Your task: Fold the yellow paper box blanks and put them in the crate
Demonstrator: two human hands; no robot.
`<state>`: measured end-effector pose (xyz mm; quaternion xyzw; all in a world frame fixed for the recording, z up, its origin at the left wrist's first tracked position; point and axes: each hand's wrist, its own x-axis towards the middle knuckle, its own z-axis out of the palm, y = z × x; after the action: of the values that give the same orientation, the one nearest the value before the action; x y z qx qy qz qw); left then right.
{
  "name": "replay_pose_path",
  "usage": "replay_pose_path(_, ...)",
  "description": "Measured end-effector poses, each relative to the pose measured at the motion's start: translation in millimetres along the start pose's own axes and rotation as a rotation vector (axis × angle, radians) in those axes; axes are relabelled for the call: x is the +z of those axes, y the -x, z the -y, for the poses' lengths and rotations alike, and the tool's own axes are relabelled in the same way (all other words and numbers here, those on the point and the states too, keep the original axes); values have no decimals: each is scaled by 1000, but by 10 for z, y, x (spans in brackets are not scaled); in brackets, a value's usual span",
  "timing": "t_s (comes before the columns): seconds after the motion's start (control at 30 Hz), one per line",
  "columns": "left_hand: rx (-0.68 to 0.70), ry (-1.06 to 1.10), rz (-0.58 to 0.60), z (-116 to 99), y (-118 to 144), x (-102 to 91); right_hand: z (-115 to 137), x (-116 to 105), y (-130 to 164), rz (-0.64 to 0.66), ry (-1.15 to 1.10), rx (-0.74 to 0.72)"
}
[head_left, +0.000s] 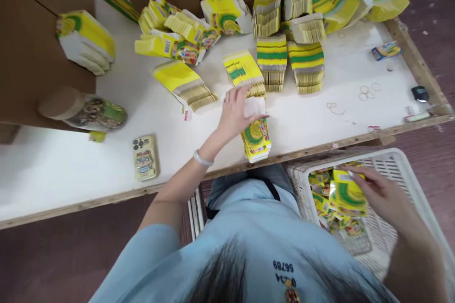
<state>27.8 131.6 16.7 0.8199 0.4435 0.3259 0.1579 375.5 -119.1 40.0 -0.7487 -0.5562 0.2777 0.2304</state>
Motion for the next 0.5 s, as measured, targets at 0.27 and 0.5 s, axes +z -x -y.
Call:
replay_pose_path(0.27, 155, 87, 77, 300, -412, -54, 505, 307, -495, -336, 230, -322)
replay_pose_path(0.5, 80, 296, -77, -394, -133, -523, 1706, 1307, -1216, -421, -182, -578)
